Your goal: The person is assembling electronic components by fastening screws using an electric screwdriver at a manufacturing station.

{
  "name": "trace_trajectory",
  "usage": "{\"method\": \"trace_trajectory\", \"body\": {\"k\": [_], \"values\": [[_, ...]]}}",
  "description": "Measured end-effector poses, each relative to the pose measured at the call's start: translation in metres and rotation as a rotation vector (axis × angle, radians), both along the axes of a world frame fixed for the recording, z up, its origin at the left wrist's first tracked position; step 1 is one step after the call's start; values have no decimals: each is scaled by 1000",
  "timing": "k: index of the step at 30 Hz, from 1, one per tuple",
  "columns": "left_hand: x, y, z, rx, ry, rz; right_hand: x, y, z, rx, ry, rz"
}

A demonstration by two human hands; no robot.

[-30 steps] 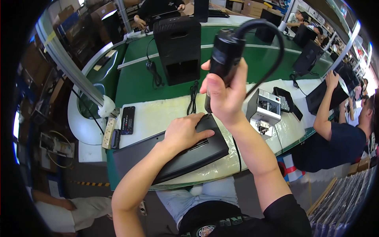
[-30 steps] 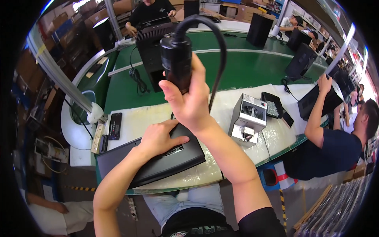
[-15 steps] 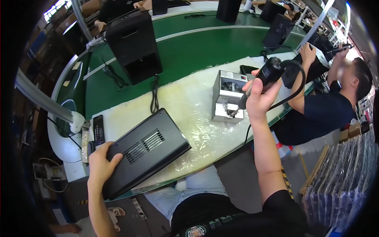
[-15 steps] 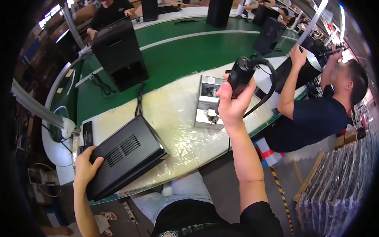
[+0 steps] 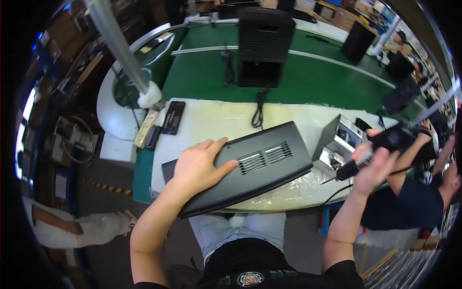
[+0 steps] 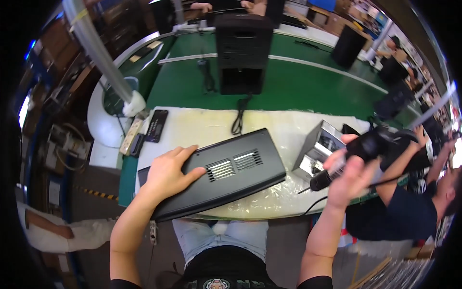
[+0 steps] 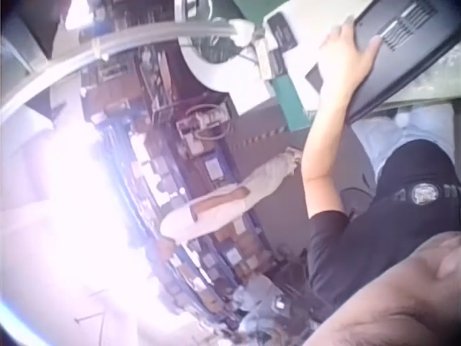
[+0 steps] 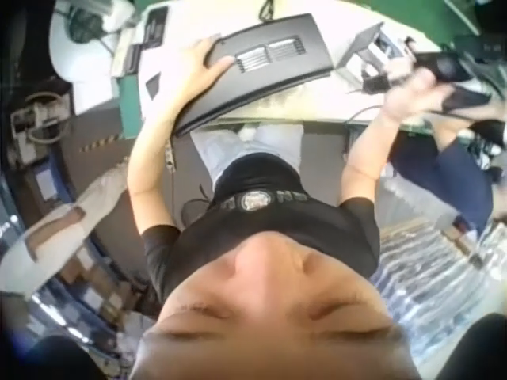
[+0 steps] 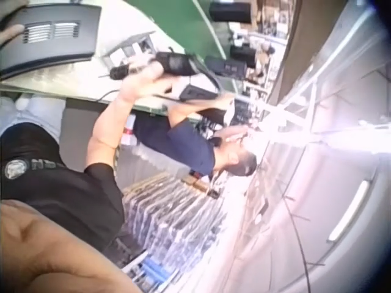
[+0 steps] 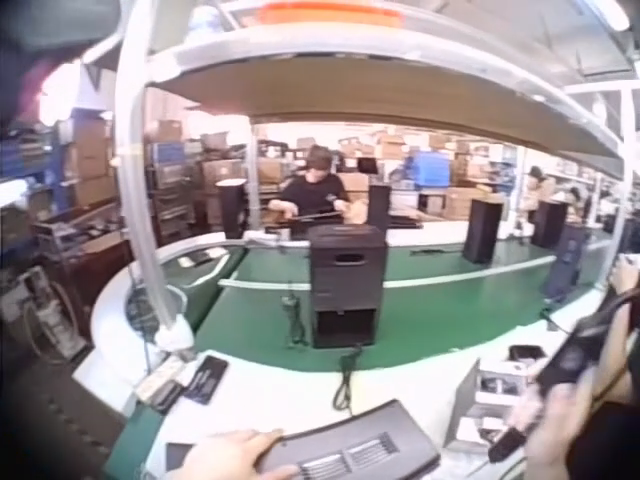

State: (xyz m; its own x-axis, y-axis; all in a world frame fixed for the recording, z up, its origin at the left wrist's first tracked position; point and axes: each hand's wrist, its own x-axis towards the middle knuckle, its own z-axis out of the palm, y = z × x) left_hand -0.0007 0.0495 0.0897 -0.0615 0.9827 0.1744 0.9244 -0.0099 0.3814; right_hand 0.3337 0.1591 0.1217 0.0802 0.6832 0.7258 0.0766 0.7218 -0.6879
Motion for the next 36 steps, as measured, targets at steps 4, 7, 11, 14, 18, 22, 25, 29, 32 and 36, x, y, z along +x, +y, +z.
{"method": "trace_trajectory", "body": {"k": [4,7,11,14,18,22,25,29,32,36], "values": [[-6,-4,-1,-44,-42,22,-89,-29,64,117,228,190],[-9,-6,-1,-32,-15,23,-151,-28,80,208,173,345],[-7,-5,-2,1,-14,18,-216,-21,68,268,190,453],[-8,-6,-6,40,-36,12,-231,-15,55,287,153,487],[-9,-7,-9,54,-41,-10,-238,-17,43,240,111,516],[-13,-3,-10,28,-17,-11,-246,-17,35,215,99,579],[-14,-4,-11,32,-18,-22,-250,-16,33,204,82,586],[-14,-2,-11,28,-10,-29,-252,-13,29,188,89,608],[-13,-3,-10,25,0,-34,-252,-12,27,175,88,629],[-12,-4,-8,13,16,-25,-253,-9,23,172,89,655]]}}
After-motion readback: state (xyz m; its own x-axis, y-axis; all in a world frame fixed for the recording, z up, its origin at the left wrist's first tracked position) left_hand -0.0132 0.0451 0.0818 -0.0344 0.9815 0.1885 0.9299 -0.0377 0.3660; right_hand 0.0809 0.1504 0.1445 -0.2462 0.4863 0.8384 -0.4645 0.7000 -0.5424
